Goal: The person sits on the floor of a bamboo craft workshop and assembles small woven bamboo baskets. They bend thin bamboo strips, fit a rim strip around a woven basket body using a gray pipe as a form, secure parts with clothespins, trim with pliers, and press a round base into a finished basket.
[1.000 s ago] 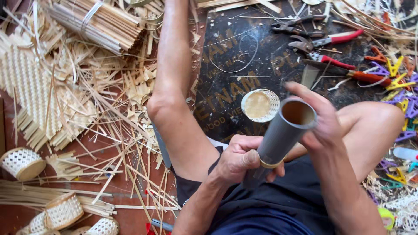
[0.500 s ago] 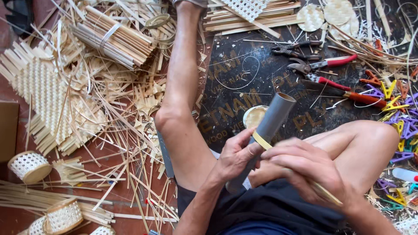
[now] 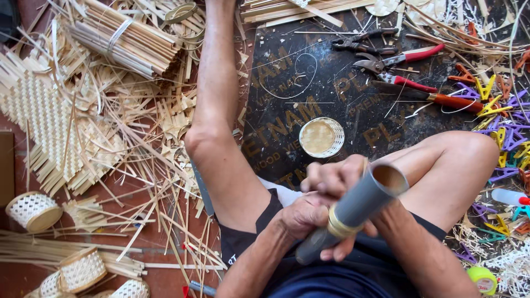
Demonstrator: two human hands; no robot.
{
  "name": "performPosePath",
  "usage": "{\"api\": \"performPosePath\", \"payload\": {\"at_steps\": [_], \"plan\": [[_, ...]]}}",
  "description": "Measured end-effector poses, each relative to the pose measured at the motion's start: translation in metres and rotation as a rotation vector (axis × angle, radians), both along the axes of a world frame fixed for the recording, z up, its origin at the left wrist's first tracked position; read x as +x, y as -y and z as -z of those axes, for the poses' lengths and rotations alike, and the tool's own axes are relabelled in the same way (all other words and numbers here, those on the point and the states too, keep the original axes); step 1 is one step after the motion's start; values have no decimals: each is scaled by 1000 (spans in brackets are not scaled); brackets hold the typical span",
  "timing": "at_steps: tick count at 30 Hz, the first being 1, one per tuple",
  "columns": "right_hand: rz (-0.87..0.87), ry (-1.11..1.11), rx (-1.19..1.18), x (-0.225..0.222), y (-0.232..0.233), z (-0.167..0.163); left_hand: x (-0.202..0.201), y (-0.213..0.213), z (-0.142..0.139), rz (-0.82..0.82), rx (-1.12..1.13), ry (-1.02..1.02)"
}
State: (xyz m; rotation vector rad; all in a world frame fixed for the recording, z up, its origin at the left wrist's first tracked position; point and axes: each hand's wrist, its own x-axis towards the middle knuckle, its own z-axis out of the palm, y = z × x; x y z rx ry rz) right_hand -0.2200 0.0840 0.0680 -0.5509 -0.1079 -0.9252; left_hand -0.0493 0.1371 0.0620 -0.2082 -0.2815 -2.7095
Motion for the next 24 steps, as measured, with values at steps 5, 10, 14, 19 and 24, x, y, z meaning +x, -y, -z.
{"api": "performPosePath", "payload": {"at_steps": [5, 10, 14, 19, 24], "plan": [[-354, 5, -390, 12, 22, -7, -5, -24, -3, 366, 11, -83], [74, -774, -223, -47, 25, -24, 18, -11, -20, 38, -267, 551], [715, -1378, -104, -61, 5, -32, 27, 20, -27, -715, -1390, 1556], [619, -1689, -221, -32, -37, -31, -6, 41, -34, -961, -1825, 1841], [572, -1468, -56, -32, -47, -24, 1, 32, -37, -843, -1429, 1676]]}}
